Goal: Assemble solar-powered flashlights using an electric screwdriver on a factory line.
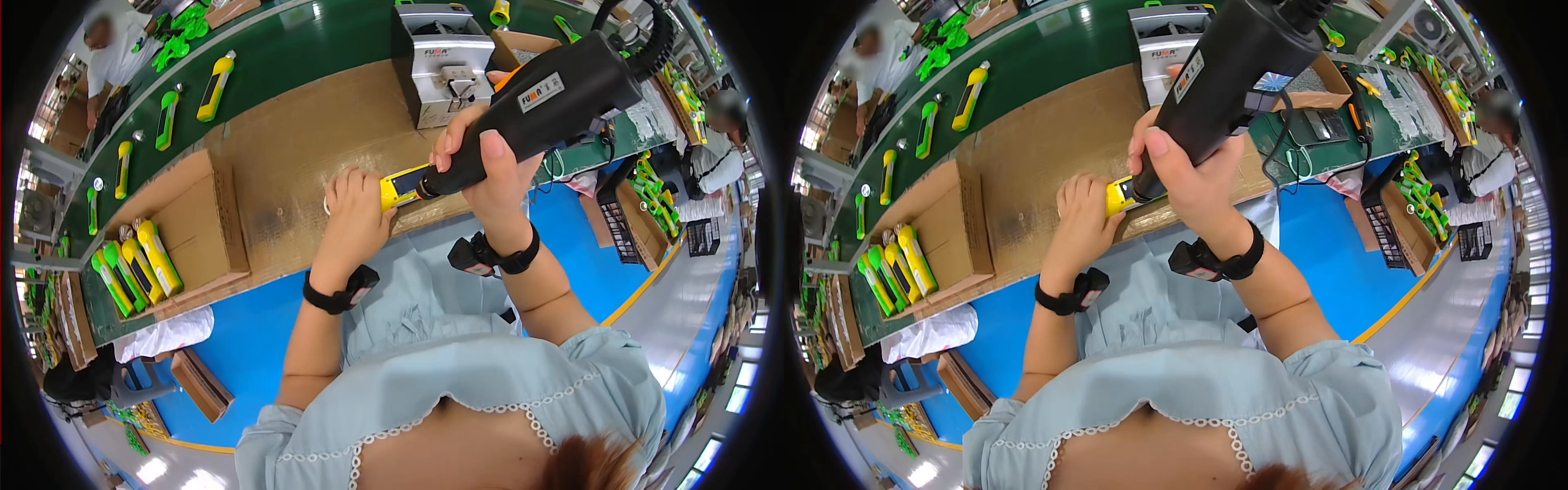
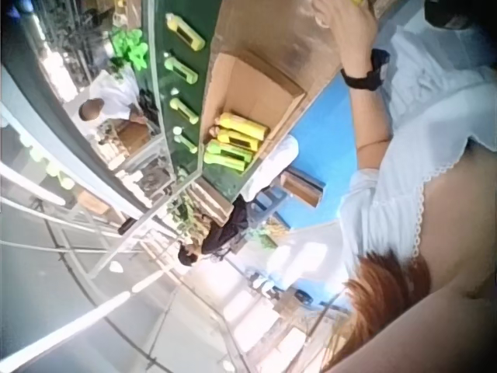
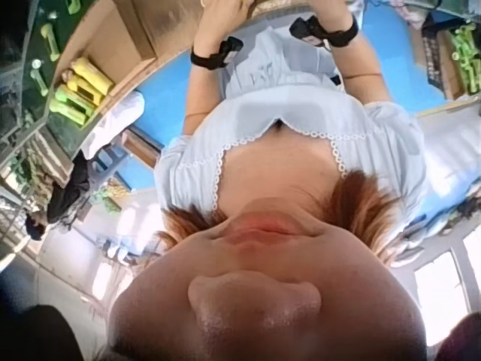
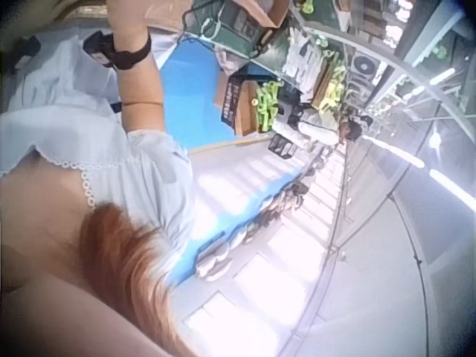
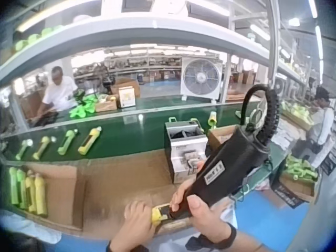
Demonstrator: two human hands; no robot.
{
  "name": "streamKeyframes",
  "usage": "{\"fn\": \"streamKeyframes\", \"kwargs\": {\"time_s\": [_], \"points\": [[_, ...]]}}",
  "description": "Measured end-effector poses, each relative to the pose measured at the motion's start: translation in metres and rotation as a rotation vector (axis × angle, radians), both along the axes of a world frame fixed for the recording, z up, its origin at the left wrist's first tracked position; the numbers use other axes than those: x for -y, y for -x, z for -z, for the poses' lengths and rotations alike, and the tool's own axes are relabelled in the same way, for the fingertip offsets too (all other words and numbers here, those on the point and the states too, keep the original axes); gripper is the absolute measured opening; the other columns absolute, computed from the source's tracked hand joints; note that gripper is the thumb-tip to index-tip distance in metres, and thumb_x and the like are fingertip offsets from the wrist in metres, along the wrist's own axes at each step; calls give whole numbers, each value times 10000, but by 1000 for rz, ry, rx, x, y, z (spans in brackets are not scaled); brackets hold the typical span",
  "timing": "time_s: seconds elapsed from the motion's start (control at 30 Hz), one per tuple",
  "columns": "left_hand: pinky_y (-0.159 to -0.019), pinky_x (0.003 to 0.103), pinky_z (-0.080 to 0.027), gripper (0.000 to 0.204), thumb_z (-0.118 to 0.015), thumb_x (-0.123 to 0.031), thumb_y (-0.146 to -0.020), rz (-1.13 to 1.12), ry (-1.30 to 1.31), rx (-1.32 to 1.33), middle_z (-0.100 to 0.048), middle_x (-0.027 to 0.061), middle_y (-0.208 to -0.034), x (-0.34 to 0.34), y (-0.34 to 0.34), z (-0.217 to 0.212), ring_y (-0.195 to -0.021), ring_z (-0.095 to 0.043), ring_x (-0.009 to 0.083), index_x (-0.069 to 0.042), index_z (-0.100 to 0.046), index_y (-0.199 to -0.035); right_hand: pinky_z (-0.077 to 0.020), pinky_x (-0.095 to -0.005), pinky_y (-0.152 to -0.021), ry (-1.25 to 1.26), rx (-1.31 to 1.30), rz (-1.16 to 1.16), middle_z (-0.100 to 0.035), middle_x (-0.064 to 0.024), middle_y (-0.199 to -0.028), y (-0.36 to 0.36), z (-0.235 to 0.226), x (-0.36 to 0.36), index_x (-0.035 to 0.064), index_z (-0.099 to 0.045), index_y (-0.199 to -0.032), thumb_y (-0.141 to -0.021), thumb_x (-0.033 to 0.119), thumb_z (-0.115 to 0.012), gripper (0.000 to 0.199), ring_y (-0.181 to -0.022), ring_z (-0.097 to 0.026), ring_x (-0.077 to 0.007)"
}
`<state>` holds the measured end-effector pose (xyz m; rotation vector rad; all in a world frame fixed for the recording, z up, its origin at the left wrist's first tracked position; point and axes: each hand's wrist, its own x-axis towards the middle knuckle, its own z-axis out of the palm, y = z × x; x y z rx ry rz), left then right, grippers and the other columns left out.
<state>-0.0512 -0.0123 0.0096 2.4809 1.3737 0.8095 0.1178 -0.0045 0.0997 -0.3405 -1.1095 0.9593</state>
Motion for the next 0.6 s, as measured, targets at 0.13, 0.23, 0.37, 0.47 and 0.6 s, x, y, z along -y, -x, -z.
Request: {"fn": "streamKeyframes", "kwargs": {"time_s": [0.13,0.23,0.37,0.47,0.6], "points": [[-949,468,-291,464,-704,-129,-700,2,6,35,-465,185,-1073,-1,1,2,-1057,-420,373,-13,-493,-1096,-496,-308,-551,-46,104,3,-562,-121,-714,14,7,-1,2,-297,-1265,-860,117,-579,506,-577,-572,-176],[-947,475,-286,488,-711,-129,-688,-14,3,44,-457,179,-1076,0,1,3,-1061,-413,372,-15,-488,-1107,-510,-337,-560,-29,205,41,-543,-141,-725,22,18,-4,11,-264,-1285,-874,172,-570,537,-584,-574,-203],[-942,476,-290,526,-715,-118,-667,-9,12,56,-455,181,-1084,3,2,3,-1063,-413,371,-13,-477,-1123,-506,-322,-567,19,215,66,-560,-125,-738,27,32,-11,11,-302,-1252,-868,112,-569,479,-596,-579,-186],[-935,475,-294,546,-706,-104,-655,-2,5,57,-454,182,-1085,4,4,5,-1055,-414,375,-10,-466,-1136,-499,-309,-577,5,215,42,-560,-108,-736,30,30,-8,11,-306,-1235,-864,96,-564,460,-609,-574,-171],[-915,455,-313,534,-701,-91,-634,4,78,34,-470,180,-1071,2,5,6,-1046,-438,358,0,-481,-1112,-477,-283,-593,26,299,44,-556,-101,-750,33,42,-9,11,-305,-1232,-843,44,-556,464,-638,-564,-154]]}}
